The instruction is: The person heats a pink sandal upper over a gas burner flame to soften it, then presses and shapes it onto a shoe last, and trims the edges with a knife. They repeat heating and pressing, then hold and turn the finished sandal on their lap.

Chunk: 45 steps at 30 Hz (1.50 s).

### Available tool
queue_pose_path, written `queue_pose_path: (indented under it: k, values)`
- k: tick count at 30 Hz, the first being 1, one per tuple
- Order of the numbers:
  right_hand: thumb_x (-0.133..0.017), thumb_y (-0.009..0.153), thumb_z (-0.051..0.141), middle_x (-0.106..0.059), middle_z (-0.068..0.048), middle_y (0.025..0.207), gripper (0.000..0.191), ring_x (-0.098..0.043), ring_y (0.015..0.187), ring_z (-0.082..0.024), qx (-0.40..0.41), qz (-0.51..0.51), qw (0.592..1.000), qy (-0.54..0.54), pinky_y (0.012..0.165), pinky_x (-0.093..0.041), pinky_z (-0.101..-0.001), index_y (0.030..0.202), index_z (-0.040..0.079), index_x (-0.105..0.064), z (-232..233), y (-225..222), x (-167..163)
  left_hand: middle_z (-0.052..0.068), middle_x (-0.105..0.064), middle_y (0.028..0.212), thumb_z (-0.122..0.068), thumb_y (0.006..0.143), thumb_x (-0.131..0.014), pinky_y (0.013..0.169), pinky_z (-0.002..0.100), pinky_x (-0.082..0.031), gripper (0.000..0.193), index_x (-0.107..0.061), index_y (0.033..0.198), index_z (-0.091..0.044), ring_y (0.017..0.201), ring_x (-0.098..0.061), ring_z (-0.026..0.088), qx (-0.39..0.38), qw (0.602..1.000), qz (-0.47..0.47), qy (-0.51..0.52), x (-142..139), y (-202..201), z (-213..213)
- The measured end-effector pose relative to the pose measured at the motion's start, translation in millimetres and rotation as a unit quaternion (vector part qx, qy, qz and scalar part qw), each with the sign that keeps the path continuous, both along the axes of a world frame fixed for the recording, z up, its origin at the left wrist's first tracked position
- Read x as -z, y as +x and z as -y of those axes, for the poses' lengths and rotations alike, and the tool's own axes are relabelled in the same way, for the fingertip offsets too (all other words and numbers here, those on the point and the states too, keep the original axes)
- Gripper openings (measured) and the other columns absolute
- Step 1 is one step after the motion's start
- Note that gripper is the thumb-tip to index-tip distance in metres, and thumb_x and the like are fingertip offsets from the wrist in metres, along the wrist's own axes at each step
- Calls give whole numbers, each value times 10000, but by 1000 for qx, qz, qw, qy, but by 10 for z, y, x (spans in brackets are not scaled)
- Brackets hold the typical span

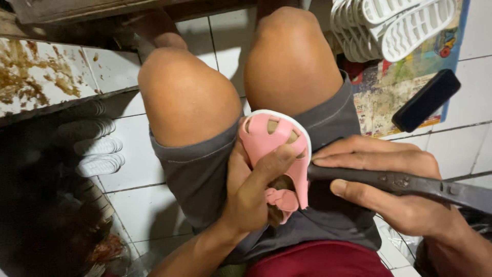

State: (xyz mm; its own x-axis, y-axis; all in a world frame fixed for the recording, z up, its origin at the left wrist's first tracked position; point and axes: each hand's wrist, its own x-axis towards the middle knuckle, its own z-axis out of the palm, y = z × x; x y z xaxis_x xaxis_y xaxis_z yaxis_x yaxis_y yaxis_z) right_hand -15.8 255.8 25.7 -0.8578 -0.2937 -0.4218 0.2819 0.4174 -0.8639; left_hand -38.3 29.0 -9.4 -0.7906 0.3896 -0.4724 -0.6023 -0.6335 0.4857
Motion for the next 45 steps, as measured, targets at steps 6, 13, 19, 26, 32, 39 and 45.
queue_pose_path:
  k: [6,13,19,26,32,39,45]
  values:
    - [-684,803,106,-756,-277,1167,387,-751,1089,-365,83,60,984,-146,982,-579,-436,1112,-115,-763,-55,-214,23,163,-630,863,-188,1019,-659,606,344,-544,324,-504,1156,62,660,-643,223,26,995,22,98,-25,-54,45]
    - [-734,826,112,-744,-146,1153,340,-729,1051,-266,-84,-24,996,-23,904,-616,-361,1142,-7,-769,-183,-543,15,149,-632,934,-155,1001,-649,648,314,-528,304,-487,1180,30,734,-632,173,22,1000,-4,-12,45,-51,-5]
    - [-736,818,90,-789,-124,1147,342,-745,1003,-238,-84,-55,995,16,851,-628,-317,1150,17,-766,-93,-514,-73,145,-641,911,-187,981,-639,586,347,-548,323,-491,1187,13,682,-653,206,16,994,95,48,34,-54,1]
    - [-700,840,55,-754,-152,1151,323,-731,1020,-241,-39,-84,994,59,847,-618,-306,1153,-21,-727,191,-368,-198,150,-624,905,-195,1008,-632,580,362,-545,314,-509,1202,19,676,-650,221,1,989,124,82,29,-29,-49]
    - [-685,856,27,-761,-166,1164,324,-726,1043,-257,1,-63,998,25,885,-606,-310,1172,-37,-722,139,-260,-134,168,-613,944,-221,1017,-635,528,381,-535,345,-466,1222,0,660,-642,235,-2,997,66,33,13,-21,-43]
    - [-672,842,31,-741,-199,1181,331,-713,1094,-286,57,-5,998,-21,955,-576,-345,1151,-57,-752,96,64,-63,172,-620,933,-256,990,-617,545,400,-553,390,-462,1238,2,671,-659,250,-8,987,140,76,-7,-2,-20]
    - [-647,779,63,-764,-279,1158,385,-743,1080,-340,174,59,977,-106,970,-557,-397,1084,-139,-768,61,10,108,211,-613,848,-215,1062,-676,501,300,-478,352,-479,1171,55,591,-606,188,33,998,2,59,-8,-49,58]
